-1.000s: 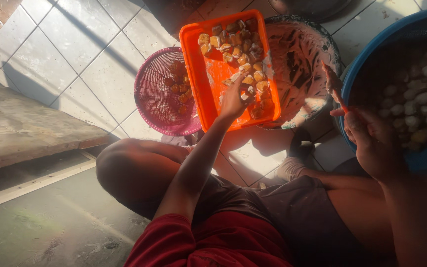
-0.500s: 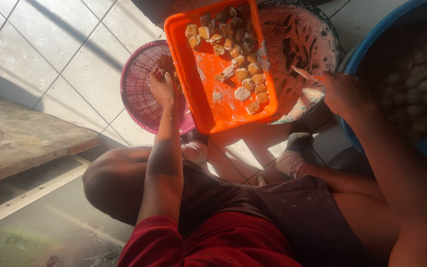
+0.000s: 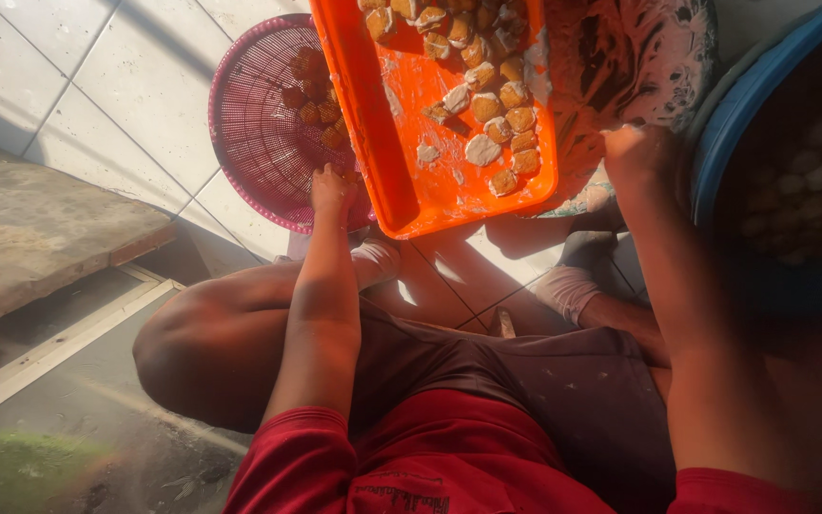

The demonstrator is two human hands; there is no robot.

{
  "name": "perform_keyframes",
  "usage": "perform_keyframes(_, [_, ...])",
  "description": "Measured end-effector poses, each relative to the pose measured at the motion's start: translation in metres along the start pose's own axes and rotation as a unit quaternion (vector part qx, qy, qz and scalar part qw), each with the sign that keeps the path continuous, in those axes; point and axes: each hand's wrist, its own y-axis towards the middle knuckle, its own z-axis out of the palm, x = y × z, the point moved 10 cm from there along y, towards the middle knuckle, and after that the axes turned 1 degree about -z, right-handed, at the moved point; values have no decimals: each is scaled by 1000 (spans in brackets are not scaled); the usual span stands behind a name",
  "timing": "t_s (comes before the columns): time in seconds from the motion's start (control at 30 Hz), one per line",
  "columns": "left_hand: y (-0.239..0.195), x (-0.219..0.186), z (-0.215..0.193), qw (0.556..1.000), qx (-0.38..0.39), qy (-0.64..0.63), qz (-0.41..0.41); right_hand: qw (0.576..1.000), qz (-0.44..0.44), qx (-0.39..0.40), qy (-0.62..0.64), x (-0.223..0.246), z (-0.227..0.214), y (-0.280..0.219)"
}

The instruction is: The person sits on the floor and repeatedly picks small round food items from a pink basket, applies a white paste to them using an orange spatula, and places the coated items into an orange tray. The person occasionally transfers coated items from the tray into a nearby pot.

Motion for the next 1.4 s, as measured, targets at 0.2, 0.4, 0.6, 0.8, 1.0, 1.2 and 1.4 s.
perform_keyframes(0.2, [-2,-11,10,1000,25,7,-4,990,-119,70,21,18,14,-31])
perform_keyframes(0.4, [4,-13,17,999,35,-5,-14,966,-118,86,214,9,-25,-65])
perform_keyframes(0.6, [-16,-20,-27,989,-57,-137,-18,923,-81,116,357,-18,-46,-92])
perform_keyframes(0.8, [-34,-29,-106,921,-257,-291,-40,858,57,260,439,-75,-31,-143])
perform_keyframes(1.0, [-28,-88,-162,805,-302,-511,10,673,112,158,714,-110,-77,-197])
perform_keyframes(1.2, [-131,-243,-195,551,-125,-784,258,446,31,34,894,-103,-153,-219])
perform_keyframes(1.4, [-346,-367,-178,594,200,-663,409,497,12,-54,866,-70,-220,-218])
